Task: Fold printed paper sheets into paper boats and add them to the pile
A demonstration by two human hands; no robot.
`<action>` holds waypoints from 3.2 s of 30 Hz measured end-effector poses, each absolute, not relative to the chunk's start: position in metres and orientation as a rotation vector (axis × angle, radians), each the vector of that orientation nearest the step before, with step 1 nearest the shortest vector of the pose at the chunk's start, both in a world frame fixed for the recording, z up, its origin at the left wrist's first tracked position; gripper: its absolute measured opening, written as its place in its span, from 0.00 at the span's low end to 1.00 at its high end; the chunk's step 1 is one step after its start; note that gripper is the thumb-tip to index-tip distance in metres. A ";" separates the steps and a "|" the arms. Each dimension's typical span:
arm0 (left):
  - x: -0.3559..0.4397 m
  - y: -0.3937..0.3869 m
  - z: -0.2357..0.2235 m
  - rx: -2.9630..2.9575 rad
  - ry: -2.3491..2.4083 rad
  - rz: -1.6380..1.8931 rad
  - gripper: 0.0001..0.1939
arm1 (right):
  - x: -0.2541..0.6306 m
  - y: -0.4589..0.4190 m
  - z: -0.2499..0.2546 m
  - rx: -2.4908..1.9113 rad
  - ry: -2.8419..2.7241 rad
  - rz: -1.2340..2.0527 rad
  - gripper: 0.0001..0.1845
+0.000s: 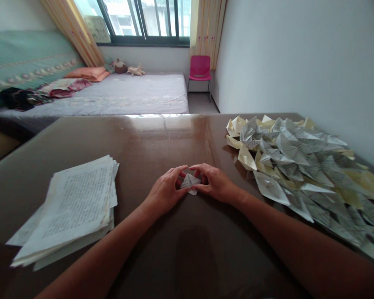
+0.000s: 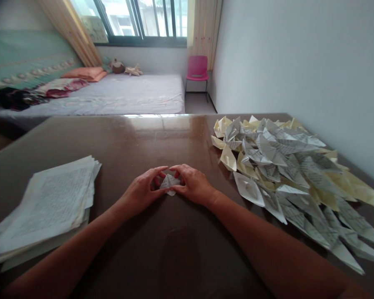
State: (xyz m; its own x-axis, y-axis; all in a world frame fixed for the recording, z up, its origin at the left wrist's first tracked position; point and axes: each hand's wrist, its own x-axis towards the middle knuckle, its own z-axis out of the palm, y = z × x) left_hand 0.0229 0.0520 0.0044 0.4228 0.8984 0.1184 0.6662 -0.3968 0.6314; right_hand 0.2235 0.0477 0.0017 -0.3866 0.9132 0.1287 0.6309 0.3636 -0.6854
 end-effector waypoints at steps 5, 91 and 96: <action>0.022 0.053 0.006 2.065 1.275 0.713 0.15 | 0.222 0.050 0.005 -1.197 -2.014 0.859 0.17; 0.010 0.061 -0.009 2.728 1.065 0.745 0.12 | 0.231 0.053 0.001 -1.114 -2.420 0.311 0.07; 0.009 0.063 -0.007 2.727 1.044 0.749 0.13 | 0.237 0.058 0.001 -1.090 -2.370 0.397 0.08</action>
State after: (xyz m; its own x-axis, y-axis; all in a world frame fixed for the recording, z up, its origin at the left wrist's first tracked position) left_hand 0.0087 0.0629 -0.0068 0.6382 0.6555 0.4038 0.5927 -0.7531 0.2856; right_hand 0.2370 0.0580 0.0009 -0.5559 0.7685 0.3167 0.6233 0.6375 -0.4528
